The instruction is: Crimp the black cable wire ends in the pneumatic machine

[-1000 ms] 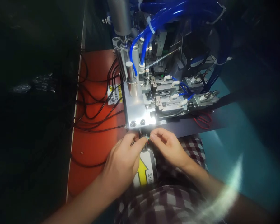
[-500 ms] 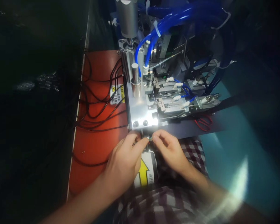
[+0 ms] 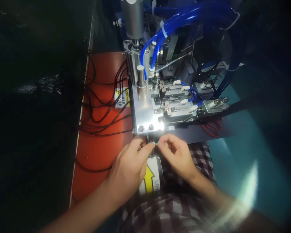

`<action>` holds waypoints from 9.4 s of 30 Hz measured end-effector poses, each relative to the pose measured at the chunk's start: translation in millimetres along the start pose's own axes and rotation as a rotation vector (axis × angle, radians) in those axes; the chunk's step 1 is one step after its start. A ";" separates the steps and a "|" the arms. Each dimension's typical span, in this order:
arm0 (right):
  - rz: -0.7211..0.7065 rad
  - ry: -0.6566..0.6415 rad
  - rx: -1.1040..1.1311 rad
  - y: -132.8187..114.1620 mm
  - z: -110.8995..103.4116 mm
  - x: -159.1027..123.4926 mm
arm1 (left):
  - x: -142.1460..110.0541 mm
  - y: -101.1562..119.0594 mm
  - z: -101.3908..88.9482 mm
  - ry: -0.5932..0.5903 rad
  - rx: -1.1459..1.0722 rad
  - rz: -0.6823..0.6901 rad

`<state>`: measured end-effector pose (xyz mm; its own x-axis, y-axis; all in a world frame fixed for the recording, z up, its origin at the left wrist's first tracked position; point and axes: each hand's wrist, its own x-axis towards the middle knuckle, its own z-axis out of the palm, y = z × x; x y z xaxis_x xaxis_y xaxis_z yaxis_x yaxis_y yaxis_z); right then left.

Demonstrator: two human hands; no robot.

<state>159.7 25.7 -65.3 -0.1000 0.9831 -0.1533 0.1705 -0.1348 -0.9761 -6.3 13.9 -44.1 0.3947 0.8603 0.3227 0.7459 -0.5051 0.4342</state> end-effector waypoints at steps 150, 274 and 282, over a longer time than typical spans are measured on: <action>-0.170 0.003 -0.360 -15.8 1.7 2.6 | 0.6 -2.6 1.9 -0.014 -0.012 0.002; 0.361 0.058 0.274 54.3 -34.1 -61.6 | 7.2 -100.7 -40.8 0.022 0.342 -0.040; 0.347 0.061 0.129 45.0 -54.6 -64.2 | -14.4 -74.3 -45.9 0.035 0.457 -0.125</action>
<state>227.4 -36.7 -91.0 0.0015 0.8811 -0.4729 0.0583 -0.4721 -0.8796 -92.0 35.9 -42.4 0.2748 0.9056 0.3231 0.9492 -0.3092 0.0591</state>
